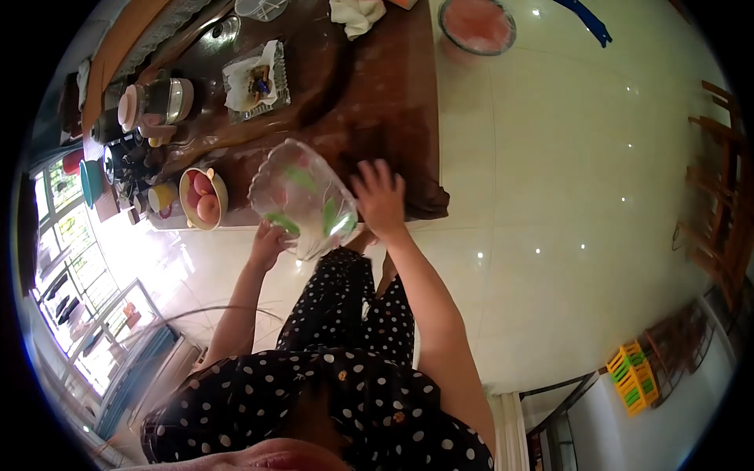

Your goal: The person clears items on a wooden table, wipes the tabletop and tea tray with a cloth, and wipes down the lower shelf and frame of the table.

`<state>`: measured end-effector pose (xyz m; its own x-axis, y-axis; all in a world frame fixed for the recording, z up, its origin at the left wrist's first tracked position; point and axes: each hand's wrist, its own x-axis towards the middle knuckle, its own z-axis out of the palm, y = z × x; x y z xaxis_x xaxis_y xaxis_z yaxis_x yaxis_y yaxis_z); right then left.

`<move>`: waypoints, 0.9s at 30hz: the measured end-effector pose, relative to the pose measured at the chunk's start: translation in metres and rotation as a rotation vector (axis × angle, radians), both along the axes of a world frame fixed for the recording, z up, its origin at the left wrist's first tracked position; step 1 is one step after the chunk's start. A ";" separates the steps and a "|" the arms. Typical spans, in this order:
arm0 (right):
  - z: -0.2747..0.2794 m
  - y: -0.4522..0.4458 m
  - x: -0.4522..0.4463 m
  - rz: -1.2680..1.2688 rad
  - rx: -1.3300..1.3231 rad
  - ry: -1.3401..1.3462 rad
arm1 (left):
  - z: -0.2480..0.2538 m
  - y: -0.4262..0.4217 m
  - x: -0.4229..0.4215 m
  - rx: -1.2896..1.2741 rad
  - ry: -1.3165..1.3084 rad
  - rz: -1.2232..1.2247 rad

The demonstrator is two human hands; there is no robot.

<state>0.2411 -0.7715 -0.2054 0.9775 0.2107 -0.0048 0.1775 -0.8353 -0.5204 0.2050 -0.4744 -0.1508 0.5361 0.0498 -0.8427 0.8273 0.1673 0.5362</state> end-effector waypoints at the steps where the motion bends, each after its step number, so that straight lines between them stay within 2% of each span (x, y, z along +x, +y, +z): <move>1: -0.009 0.012 0.004 0.149 -0.088 -0.117 | -0.003 0.013 -0.007 0.018 0.035 0.008; 3: -0.028 0.004 0.032 0.219 -0.011 -0.029 | -0.015 0.036 -0.011 0.068 0.035 0.014; 5: -0.034 -0.011 0.063 0.301 -0.076 -0.049 | -0.035 0.060 -0.024 0.076 0.013 0.028; 7: -0.036 -0.022 0.089 0.271 -0.151 -0.085 | -0.050 0.076 -0.022 0.075 0.005 0.000; 9: -0.031 -0.037 0.129 0.090 -0.367 -0.101 | -0.059 0.080 -0.017 0.099 -0.007 -0.005; 11: -0.038 -0.071 0.177 -0.229 -0.381 -0.080 | -0.065 0.085 -0.008 0.125 -0.028 -0.007; 12: -0.040 -0.085 0.187 -0.260 -0.385 -0.069 | -0.070 0.086 -0.008 0.136 -0.037 -0.003; 14: -0.041 -0.083 0.184 -0.336 -0.373 -0.112 | -0.073 0.087 -0.013 0.170 -0.035 0.039; 15: -0.036 -0.065 0.168 -0.457 -0.385 -0.161 | -0.072 0.084 -0.018 0.187 -0.021 0.075; 16: -0.033 -0.048 0.145 -0.516 -0.448 -0.092 | -0.072 0.081 -0.019 0.205 -0.013 0.108; 19: -0.025 -0.026 0.052 -0.258 -0.389 -0.071 | -0.074 0.085 -0.039 0.437 -0.053 -0.003; 21: -0.014 -0.033 0.005 -0.085 -0.339 0.007 | -0.058 0.076 -0.045 0.802 -0.122 -0.135; 24: -0.009 -0.060 0.014 0.148 -0.216 0.099 | -0.006 0.039 -0.030 0.962 -0.313 -0.132; 27: -0.023 -0.084 0.088 0.180 -0.223 -0.002 | 0.017 0.003 -0.014 0.984 -0.417 -0.124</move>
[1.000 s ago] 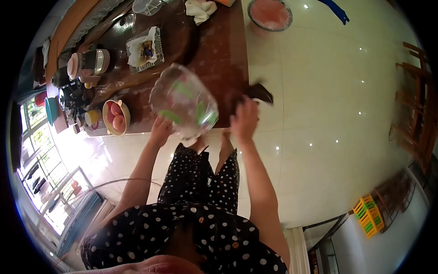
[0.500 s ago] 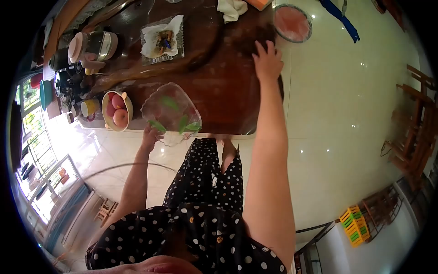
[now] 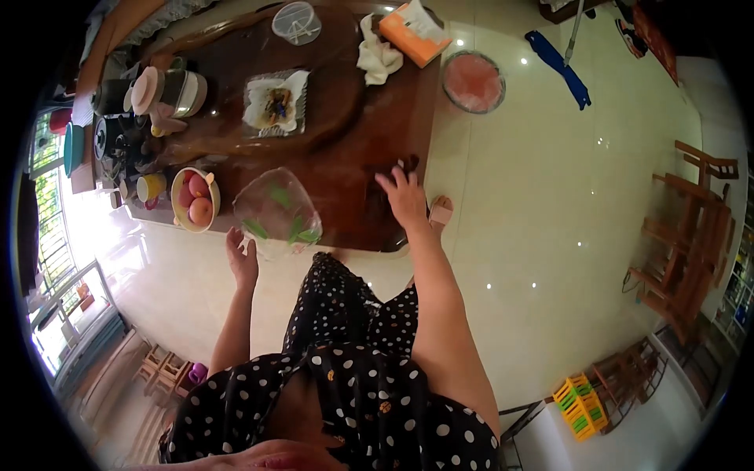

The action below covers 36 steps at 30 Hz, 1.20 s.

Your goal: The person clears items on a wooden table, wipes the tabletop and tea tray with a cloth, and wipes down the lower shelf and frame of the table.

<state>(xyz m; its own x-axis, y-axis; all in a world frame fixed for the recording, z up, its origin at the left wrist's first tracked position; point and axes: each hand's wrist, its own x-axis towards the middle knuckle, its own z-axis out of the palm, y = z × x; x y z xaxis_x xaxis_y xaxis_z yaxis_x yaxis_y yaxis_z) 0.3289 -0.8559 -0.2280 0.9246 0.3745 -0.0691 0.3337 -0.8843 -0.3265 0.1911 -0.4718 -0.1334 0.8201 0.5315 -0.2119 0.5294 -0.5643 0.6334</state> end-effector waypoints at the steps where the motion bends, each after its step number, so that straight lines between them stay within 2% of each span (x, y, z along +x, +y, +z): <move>1: 0.002 -0.006 0.035 -0.133 0.006 0.015 | 0.004 -0.017 0.009 -0.014 -0.021 0.007; 2: 0.006 -0.011 0.069 -0.262 0.010 0.036 | 0.008 -0.035 0.013 0.002 -0.030 0.004; 4: 0.002 -0.034 0.122 -0.358 0.032 -0.033 | 0.019 -0.084 0.025 -0.001 -0.010 0.055; 6: -0.001 -0.057 0.141 -0.350 0.012 0.039 | 0.005 -0.129 0.021 -0.071 -0.031 0.058; 7: -0.001 -0.071 0.153 -0.334 -0.002 0.063 | 0.004 -0.157 0.028 -0.142 -0.008 0.064; 9: 0.004 -0.104 0.154 -0.501 0.031 0.266 | 0.003 -0.212 0.051 -0.347 -0.019 0.052; 10: 0.003 -0.121 0.143 -0.583 0.044 0.379 | 0.003 -0.236 0.069 -0.473 -0.053 0.053; 14: -0.013 -0.256 0.075 -0.553 0.132 0.526 | -0.018 -0.293 0.190 -0.559 0.041 -0.049; 15: -0.012 -0.290 0.050 -0.545 0.112 0.556 | 0.000 -0.313 0.237 -0.674 0.131 0.018; 16: -0.009 -0.321 0.027 -0.570 0.096 0.601 | -0.025 -0.316 0.272 -0.790 0.099 0.059; 20: 0.013 -0.394 -0.050 -0.670 -0.082 0.717 | -0.038 -0.357 0.394 -0.972 0.123 0.363; 24: 0.025 -0.421 -0.086 -0.692 -0.065 0.793 | -0.078 -0.364 0.445 -0.881 0.105 0.379; 26: 0.018 -0.427 -0.091 -0.681 0.034 0.787 | -0.064 -0.370 0.451 -0.816 0.111 0.344; 27: 0.016 -0.425 -0.088 -0.680 0.050 0.764 | -0.083 -0.359 0.454 -0.824 0.072 0.297; 31: 0.013 -0.404 -0.056 -0.682 0.155 0.655 | -0.062 -0.365 0.447 -0.727 0.055 0.249; 33: 0.017 -0.390 -0.028 -0.660 0.196 0.600 | -0.056 -0.367 0.429 -0.678 0.021 0.184; 35: 0.025 -0.376 0.003 -0.628 0.260 0.575 | -0.084 -0.352 0.393 -0.767 -0.049 0.143; 36: 0.027 -0.365 0.020 -0.603 0.283 0.544 | -0.065 -0.360 0.365 -0.737 -0.070 0.171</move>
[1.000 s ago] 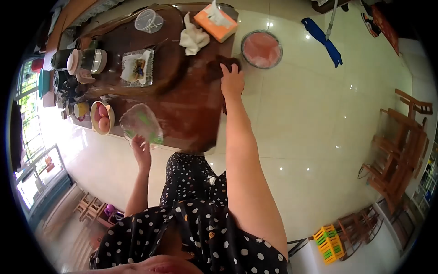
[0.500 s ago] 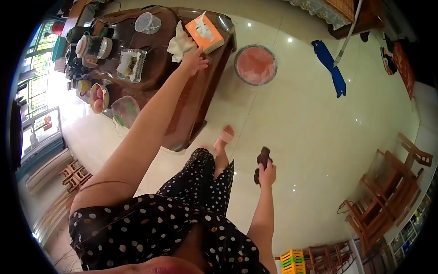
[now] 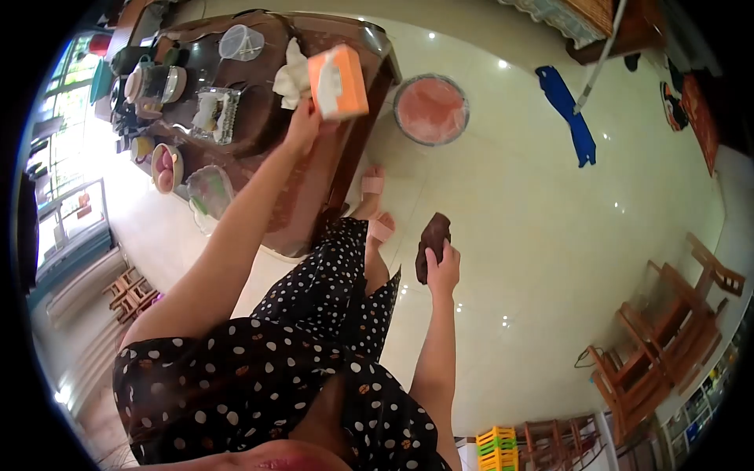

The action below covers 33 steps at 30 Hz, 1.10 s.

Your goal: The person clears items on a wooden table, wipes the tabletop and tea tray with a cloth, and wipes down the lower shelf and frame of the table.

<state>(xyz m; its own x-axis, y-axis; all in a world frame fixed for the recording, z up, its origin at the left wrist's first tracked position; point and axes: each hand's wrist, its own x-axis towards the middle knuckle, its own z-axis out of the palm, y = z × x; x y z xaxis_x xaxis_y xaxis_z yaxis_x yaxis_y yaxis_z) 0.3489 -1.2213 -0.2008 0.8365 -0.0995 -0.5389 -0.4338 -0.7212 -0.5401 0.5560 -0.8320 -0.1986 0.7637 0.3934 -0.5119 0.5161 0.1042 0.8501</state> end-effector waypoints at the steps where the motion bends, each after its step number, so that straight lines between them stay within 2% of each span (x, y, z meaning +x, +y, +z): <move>1: 0.002 0.012 0.018 0.014 0.017 -0.040 | 0.008 0.008 -0.033 0.369 0.052 -0.224; 2: 0.006 0.025 0.037 0.028 0.031 -0.076 | 0.029 0.007 -0.065 0.293 0.151 -0.176; 3: 0.012 0.042 0.057 0.074 0.055 -0.147 | 0.015 0.024 -0.109 0.264 0.147 -0.209; 4: 0.018 0.062 0.079 0.116 0.078 -0.219 | 0.056 0.015 -0.136 0.272 0.145 -0.160; 5: 0.020 0.083 0.102 0.194 0.093 -0.313 | 0.046 0.038 -0.179 0.236 0.341 -0.176; 6: 0.021 0.106 0.125 0.270 0.108 -0.408 | 0.005 0.064 -0.240 0.344 0.236 -0.181; 7: 0.024 0.132 0.148 0.312 0.128 -0.439 | 0.014 0.071 -0.268 0.418 0.309 -0.167; 8: 0.026 0.157 0.169 0.357 0.149 -0.465 | 0.020 0.075 -0.285 0.490 0.387 -0.151; 11: 0.014 0.219 0.225 0.454 0.105 -0.535 | 0.028 0.086 -0.294 0.239 0.520 0.112; 14: 0.001 0.260 0.267 0.466 0.164 -0.544 | 0.041 0.086 -0.283 0.427 0.369 -0.003; 15: 0.001 0.263 0.278 0.470 0.160 -0.552 | 0.037 0.087 -0.295 0.759 0.500 -0.054; 17: 0.007 0.260 0.295 0.469 0.150 -0.485 | 0.089 0.074 -0.254 0.848 0.307 -0.062; 18: 0.018 0.256 0.301 0.436 0.184 -0.312 | 0.113 0.063 -0.229 0.892 0.209 -0.067; 20: 0.018 0.245 0.304 0.448 0.191 -0.245 | 0.112 0.057 -0.173 0.924 -0.029 -0.197; 21: 0.021 0.240 0.301 0.489 0.203 -0.222 | 0.128 0.048 -0.118 0.933 -0.069 -0.274; 22: 0.024 0.236 0.295 0.526 0.213 -0.195 | 0.126 0.049 -0.073 0.929 -0.202 -0.344; 23: 0.027 0.230 0.290 0.559 0.222 -0.171 | 0.113 0.049 -0.038 1.002 -0.226 -0.432; 24: 0.021 0.223 0.281 0.592 0.260 -0.240 | 0.092 0.050 -0.011 1.067 -0.147 -0.560; 26: 0.030 0.215 0.273 0.576 0.366 -0.145 | 0.050 0.053 0.029 1.135 0.115 -0.699; 28: 0.034 0.209 0.272 0.522 0.406 -0.116 | 0.009 0.063 0.046 1.109 0.340 -0.725; 30: 0.036 0.208 0.278 0.548 0.411 -0.175 | -0.011 0.060 0.036 1.051 0.175 -0.458; 32: 0.036 0.211 0.282 0.631 0.334 -0.326 | 0.003 0.047 0.011 0.971 0.078 -0.161; 33: 0.033 0.220 0.283 0.712 0.336 -0.430 | 0.026 0.029 -0.014 0.926 0.055 0.020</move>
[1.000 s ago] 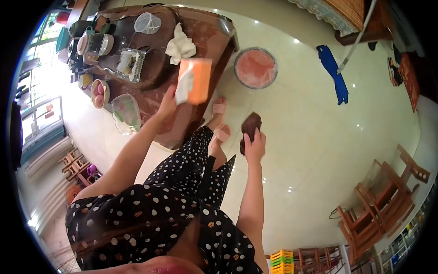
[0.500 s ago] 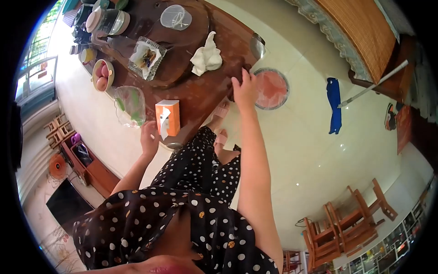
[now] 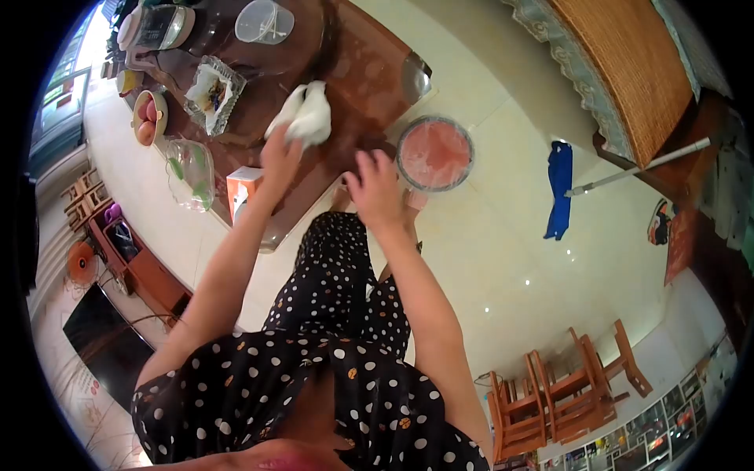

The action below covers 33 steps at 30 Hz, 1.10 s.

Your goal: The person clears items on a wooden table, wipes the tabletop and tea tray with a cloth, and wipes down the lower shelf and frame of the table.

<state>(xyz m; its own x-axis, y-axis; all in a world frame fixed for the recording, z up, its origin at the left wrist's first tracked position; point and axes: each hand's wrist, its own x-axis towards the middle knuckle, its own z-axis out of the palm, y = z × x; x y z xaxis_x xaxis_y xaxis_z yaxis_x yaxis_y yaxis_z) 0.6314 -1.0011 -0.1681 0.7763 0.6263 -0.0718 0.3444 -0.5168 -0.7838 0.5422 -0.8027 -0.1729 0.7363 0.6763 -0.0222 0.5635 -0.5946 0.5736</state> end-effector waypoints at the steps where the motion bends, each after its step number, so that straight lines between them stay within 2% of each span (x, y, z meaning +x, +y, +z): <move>1: 0.005 0.015 -0.002 0.064 -0.015 -0.049 | 0.026 -0.016 -0.024 -0.200 -0.124 0.147; 2: 0.006 0.030 -0.001 0.195 0.016 -0.083 | 0.047 -0.030 -0.045 -0.198 -0.116 0.254; 4: -0.024 0.065 -0.017 0.463 0.082 -0.228 | 0.057 -0.060 -0.089 -0.270 -0.073 0.533; 5: -0.049 0.080 -0.025 0.571 0.130 -0.401 | 0.048 -0.069 -0.098 -0.254 -0.078 0.560; 7: -0.076 0.101 -0.010 0.822 0.063 -0.462 | 0.033 -0.079 -0.102 -0.230 -0.091 0.610; 8: -0.083 0.113 0.001 0.827 0.013 -0.442 | 0.031 -0.078 -0.097 -0.316 -0.092 0.672; 9: -0.082 0.117 0.019 0.847 -0.047 -0.421 | 0.030 -0.076 -0.091 -0.250 -0.035 0.611; 11: -0.080 0.123 0.077 0.628 -0.212 -0.424 | 0.020 -0.060 -0.077 -0.124 0.082 0.485; 12: -0.075 0.120 0.105 0.529 -0.224 -0.410 | 0.006 -0.054 -0.078 -0.276 0.043 0.590; 13: -0.084 0.117 0.129 0.439 -0.206 -0.532 | 0.000 -0.048 -0.077 -0.207 0.071 0.539; 14: -0.082 0.112 0.152 0.388 -0.190 -0.434 | -0.009 -0.046 -0.078 -0.095 0.112 0.503; 15: -0.091 0.106 0.171 0.291 -0.145 -0.466 | -0.017 -0.039 -0.075 0.029 0.141 0.461; 16: -0.087 0.098 0.179 0.202 -0.217 -0.503 | -0.013 -0.034 -0.066 -0.020 0.191 0.464; 18: -0.077 0.079 0.178 0.155 -0.311 -0.367 | 0.001 -0.040 -0.059 -0.141 0.307 0.473; 23: -0.064 0.018 0.166 -0.091 -0.531 -0.020 | 0.008 -0.044 -0.071 -0.193 0.238 0.466; 25: -0.059 -0.011 0.168 -0.127 -0.444 0.126 | 0.012 -0.054 -0.074 -0.235 0.194 0.469; 28: -0.031 -0.012 0.155 -0.115 -0.184 0.004 | 0.018 -0.069 -0.079 -0.236 0.160 0.459; 29: -0.022 0.000 0.146 -0.050 -0.184 -0.049 | 0.016 -0.073 -0.079 -0.220 0.153 0.459; 31: -0.016 0.028 0.117 0.169 -0.178 -0.280 | 0.013 -0.079 -0.080 -0.180 0.141 0.465; 33: -0.007 0.059 0.094 0.517 -0.218 -0.285 | 0.019 -0.078 -0.069 -0.207 0.039 0.448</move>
<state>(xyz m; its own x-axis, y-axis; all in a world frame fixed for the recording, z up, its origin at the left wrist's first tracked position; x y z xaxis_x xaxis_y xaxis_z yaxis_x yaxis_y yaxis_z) 0.7254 -0.9419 -0.1755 0.3847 0.9200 -0.0746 0.7723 -0.3651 -0.5199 0.4733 -0.8805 -0.1539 0.3697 0.9049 -0.2107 0.7609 -0.1648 0.6276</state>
